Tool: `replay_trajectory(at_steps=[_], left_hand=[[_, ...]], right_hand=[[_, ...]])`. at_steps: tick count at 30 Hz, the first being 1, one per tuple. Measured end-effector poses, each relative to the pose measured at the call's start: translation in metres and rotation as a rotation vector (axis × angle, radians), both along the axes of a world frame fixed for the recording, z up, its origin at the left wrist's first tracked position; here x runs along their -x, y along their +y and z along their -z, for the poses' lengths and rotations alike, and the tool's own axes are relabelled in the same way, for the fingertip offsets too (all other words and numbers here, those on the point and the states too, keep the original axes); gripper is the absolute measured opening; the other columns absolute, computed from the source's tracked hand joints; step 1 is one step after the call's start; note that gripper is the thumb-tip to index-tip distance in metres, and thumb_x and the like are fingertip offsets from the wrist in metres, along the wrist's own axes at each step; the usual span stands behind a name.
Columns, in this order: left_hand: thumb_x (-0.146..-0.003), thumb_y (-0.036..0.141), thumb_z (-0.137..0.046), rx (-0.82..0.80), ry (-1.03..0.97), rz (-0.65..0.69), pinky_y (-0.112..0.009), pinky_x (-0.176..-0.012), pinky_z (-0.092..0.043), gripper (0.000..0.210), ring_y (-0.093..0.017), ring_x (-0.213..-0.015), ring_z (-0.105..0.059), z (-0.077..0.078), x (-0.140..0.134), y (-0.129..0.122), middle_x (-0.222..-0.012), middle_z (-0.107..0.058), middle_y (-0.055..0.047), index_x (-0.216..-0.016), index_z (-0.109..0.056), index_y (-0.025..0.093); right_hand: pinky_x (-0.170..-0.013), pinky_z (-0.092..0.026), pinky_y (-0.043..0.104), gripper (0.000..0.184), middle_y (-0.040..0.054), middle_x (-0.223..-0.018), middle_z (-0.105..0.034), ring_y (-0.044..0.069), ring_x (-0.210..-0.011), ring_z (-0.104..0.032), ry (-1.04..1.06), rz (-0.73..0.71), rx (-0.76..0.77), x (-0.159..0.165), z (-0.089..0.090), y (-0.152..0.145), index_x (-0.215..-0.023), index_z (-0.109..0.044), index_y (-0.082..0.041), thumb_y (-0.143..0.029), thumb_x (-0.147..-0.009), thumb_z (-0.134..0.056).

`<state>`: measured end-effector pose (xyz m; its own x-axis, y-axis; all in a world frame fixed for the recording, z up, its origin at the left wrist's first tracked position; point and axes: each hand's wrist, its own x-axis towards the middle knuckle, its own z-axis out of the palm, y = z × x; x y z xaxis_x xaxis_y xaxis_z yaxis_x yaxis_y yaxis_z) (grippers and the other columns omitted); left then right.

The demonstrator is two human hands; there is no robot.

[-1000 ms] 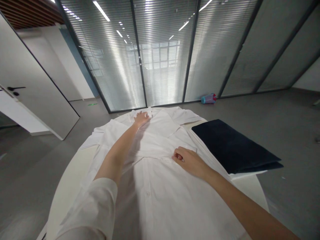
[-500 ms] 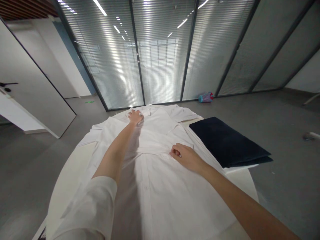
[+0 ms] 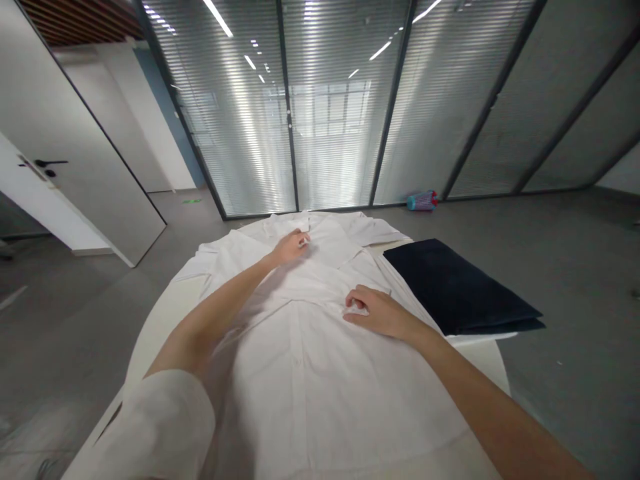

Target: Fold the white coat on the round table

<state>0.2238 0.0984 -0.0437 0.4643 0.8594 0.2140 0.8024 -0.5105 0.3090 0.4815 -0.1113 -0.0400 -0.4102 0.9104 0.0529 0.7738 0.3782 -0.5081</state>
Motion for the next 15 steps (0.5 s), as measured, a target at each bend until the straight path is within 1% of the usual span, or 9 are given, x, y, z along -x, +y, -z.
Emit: replay_trajectory(at_steps=[2, 3, 4, 5, 6, 9, 11, 13, 15], left_hand=[[-0.089, 0.030, -0.055, 0.068, 0.021, 0.216, -0.028, -0.084, -0.049, 0.022, -0.019, -0.086, -0.063, -0.006, 0.024, -0.043, -0.099, -0.067, -0.005, -0.104, -0.071, 0.025], [-0.088, 0.032, -0.056, 0.093, 0.045, 0.287, -0.028, -0.081, -0.049, 0.021, -0.018, -0.081, -0.063, -0.009, 0.039, -0.065, -0.095, -0.067, -0.004, -0.101, -0.071, 0.026], [-0.086, 0.032, -0.057, 0.110, 0.072, 0.309, -0.028, -0.080, -0.048, 0.020, -0.018, -0.079, -0.063, -0.011, 0.057, -0.086, -0.093, -0.068, -0.004, -0.098, -0.071, 0.027], [-0.085, 0.033, -0.058, 0.127, 0.096, 0.281, -0.028, -0.080, -0.048, 0.019, -0.018, -0.079, -0.063, -0.013, 0.077, -0.106, -0.093, -0.068, -0.004, -0.097, -0.072, 0.029], [-0.084, 0.035, -0.059, 0.137, 0.111, 0.212, -0.028, -0.080, -0.048, 0.018, -0.019, -0.079, -0.063, -0.014, 0.098, -0.123, -0.093, -0.068, -0.005, -0.096, -0.072, 0.030], [-0.083, 0.043, -0.061, 0.122, 0.104, -0.090, -0.031, -0.081, -0.049, 0.018, -0.022, -0.081, -0.064, -0.012, 0.160, -0.163, -0.095, -0.068, -0.007, -0.092, -0.072, 0.032], [-0.081, 0.049, -0.062, 0.088, 0.071, -0.227, -0.035, -0.081, -0.050, 0.022, -0.024, -0.079, -0.065, -0.008, 0.195, -0.184, -0.097, -0.068, -0.006, -0.093, -0.072, 0.033], [-0.081, 0.054, -0.063, 0.076, 0.034, -0.257, -0.038, -0.082, -0.051, 0.031, -0.025, -0.081, -0.065, -0.003, 0.217, -0.204, -0.101, -0.067, -0.006, -0.102, -0.072, 0.035], [-0.081, 0.059, -0.063, 0.079, 0.019, -0.228, -0.039, -0.090, -0.049, 0.043, -0.027, -0.093, -0.065, 0.001, 0.227, -0.223, -0.110, -0.067, -0.008, -0.117, -0.070, 0.035]], right_hand=[[-0.074, -0.039, 0.027, 0.022, 0.0016, -0.090, -0.060, 0.017, -0.080, -0.058, -0.008, -0.047, 0.010, -0.005, -0.005, -0.002, -0.104, -0.066, -0.021, -0.034, -0.085, -0.065], [-0.074, -0.040, 0.028, 0.023, 0.0022, -0.091, -0.061, 0.017, -0.081, -0.058, -0.013, -0.058, 0.013, -0.008, -0.007, -0.003, -0.105, -0.066, -0.021, -0.033, -0.086, -0.064], [-0.075, -0.040, 0.028, 0.023, 0.0028, -0.091, -0.061, 0.018, -0.082, -0.058, -0.020, -0.064, 0.016, -0.009, -0.008, -0.003, -0.106, -0.066, -0.021, -0.032, -0.086, -0.062], [-0.074, -0.040, 0.028, 0.023, 0.0033, -0.091, -0.061, 0.018, -0.081, -0.058, -0.028, -0.066, 0.022, -0.011, -0.008, -0.003, -0.106, -0.066, -0.020, -0.031, -0.087, -0.060], [-0.074, -0.040, 0.029, 0.024, 0.0037, -0.091, -0.061, 0.018, -0.080, -0.058, -0.036, -0.068, 0.030, -0.012, -0.008, -0.003, -0.107, -0.066, -0.020, -0.031, -0.087, -0.059], [-0.073, -0.041, 0.029, 0.028, 0.0045, -0.089, -0.061, 0.019, -0.077, -0.057, -0.050, -0.084, 0.059, -0.014, -0.005, 0.000, -0.109, -0.066, -0.019, -0.031, -0.085, -0.058], [-0.071, -0.041, 0.029, 0.030, 0.0048, -0.089, -0.061, 0.019, -0.075, -0.057, -0.051, -0.091, 0.074, -0.015, -0.002, 0.002, -0.110, -0.066, -0.019, -0.030, -0.084, -0.058], [-0.070, -0.041, 0.029, 0.032, 0.0047, -0.088, -0.061, 0.019, -0.074, -0.056, -0.056, -0.095, 0.079, -0.016, 0.000, 0.005, -0.111, -0.066, -0.019, -0.029, -0.082, -0.057], [-0.069, -0.040, 0.029, 0.032, 0.0044, -0.086, -0.061, 0.019, -0.073, -0.056, -0.067, -0.098, 0.073, -0.017, 0.003, 0.007, -0.110, -0.065, -0.019, -0.027, -0.081, -0.056]])
